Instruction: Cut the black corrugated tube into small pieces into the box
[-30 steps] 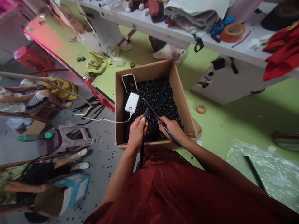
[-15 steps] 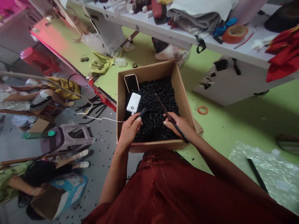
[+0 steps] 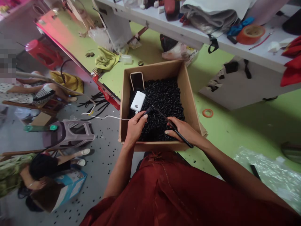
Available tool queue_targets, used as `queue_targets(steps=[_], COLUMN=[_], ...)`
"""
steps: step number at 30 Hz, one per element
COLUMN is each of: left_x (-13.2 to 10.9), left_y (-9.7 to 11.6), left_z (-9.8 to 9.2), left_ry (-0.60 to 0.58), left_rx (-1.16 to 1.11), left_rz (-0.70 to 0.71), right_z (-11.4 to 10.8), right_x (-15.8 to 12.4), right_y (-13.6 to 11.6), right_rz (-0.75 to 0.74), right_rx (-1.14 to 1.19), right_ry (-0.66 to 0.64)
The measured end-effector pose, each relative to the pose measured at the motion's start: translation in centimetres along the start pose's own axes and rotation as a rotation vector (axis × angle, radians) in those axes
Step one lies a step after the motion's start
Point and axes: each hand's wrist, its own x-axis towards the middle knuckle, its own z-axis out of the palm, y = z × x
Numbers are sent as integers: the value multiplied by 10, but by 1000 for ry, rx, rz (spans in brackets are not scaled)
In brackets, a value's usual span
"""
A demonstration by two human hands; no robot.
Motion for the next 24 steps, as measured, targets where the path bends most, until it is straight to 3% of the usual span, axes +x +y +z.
queue_targets(steps=[24], left_x=[-1], left_y=[0], left_z=[2], left_ry=[-96], left_rx=[11], left_rz=[-20], right_z=[5], right_x=[14], right_y=[-9], right_rz=[-29], right_rx=[4], right_ry=[-68])
